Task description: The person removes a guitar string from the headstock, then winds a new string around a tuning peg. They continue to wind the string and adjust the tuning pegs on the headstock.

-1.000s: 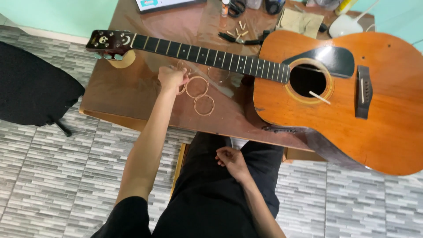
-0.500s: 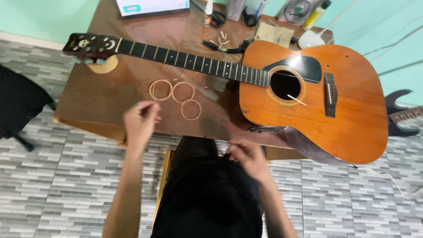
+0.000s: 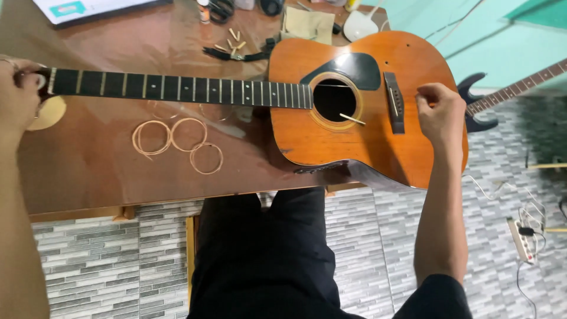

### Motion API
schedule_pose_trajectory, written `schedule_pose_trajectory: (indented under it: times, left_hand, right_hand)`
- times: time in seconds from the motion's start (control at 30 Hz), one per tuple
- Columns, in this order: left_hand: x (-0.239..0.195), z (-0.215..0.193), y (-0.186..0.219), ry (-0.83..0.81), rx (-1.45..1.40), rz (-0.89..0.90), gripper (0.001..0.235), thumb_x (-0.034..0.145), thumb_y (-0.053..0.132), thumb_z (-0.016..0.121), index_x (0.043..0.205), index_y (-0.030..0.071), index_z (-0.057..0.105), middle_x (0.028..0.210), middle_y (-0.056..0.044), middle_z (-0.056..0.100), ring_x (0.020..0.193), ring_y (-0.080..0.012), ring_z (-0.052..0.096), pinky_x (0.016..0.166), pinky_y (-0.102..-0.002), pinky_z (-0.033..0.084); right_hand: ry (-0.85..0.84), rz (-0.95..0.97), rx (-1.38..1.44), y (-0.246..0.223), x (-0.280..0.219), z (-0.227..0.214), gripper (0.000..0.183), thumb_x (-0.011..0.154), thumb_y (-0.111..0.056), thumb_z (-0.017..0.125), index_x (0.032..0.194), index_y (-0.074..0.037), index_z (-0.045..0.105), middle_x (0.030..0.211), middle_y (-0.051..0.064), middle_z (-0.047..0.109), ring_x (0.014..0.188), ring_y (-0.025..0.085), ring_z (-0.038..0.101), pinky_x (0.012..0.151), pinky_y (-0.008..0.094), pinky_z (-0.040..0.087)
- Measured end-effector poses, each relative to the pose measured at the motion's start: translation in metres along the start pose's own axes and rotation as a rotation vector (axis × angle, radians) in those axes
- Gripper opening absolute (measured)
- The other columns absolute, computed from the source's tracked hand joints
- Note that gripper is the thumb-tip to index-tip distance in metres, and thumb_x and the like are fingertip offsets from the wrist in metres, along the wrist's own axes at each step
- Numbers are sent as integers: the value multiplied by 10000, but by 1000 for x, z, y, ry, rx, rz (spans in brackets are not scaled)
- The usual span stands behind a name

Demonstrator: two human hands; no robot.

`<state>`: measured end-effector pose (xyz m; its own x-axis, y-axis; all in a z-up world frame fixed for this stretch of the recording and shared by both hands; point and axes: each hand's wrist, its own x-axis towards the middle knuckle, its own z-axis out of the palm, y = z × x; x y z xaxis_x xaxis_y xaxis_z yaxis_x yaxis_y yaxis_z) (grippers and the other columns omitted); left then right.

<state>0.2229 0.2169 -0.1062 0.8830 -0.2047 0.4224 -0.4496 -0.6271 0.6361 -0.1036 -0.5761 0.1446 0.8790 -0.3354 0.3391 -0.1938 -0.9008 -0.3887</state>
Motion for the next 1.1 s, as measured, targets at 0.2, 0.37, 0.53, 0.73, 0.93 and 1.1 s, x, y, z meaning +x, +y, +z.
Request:
schedule_pose_trajectory:
  times: [0.2,0.37,0.53,0.73,0.93,1.1]
  left_hand:
    - [1,35,-48,32,-243,-384,206,1241,244,369,1353,273,540,1352,-2,591,1229,-171,614,844,-327,524]
    - [-11,26,-74,66,517,273,192,1306,13,464,1404,-11,627,1307,-162,634,1126,-284,631,1041,-356,481]
    - [-11,-37,86,223,931,436,122,1190,225,751,1162,229,869,1113,8,700,1007,-226,637,998,-326,515]
    - [-1,-38,121,187,910,328,47,987,220,753,969,216,796,938,-28,671,918,-295,633,810,-418,500]
    - [-8,-39,134,274,549,285,107,1047,2,688,1024,72,765,991,-115,705,985,-355,630,759,-442,530]
    - [-27,-43,159,376,432,355,65,983,-105,673,976,-41,683,1029,-170,625,942,-374,578,793,-445,493]
  right_hand:
    - [-194,-33,-34,25,30,36,182,990,-83,711,1147,1,748,1048,156,690,856,274,690,783,381,538]
    - [-200,-76,-89,31,38,50,150,976,-144,758,1112,-92,794,1041,86,633,866,262,653,796,378,500]
    - [-207,-271,-495,37,36,72,181,999,-261,614,967,-233,790,1012,50,675,923,327,674,628,474,493]
    - [115,-509,-925,81,36,86,83,924,-194,638,989,-245,630,908,-63,632,808,172,682,577,299,471]
    - [90,-311,66,33,15,40,105,1237,114,586,1202,84,681,1056,169,676,966,264,665,838,397,520]
    - [-357,-127,370,-59,-47,-7,106,1163,104,594,1242,122,662,993,202,659,903,253,635,888,342,564]
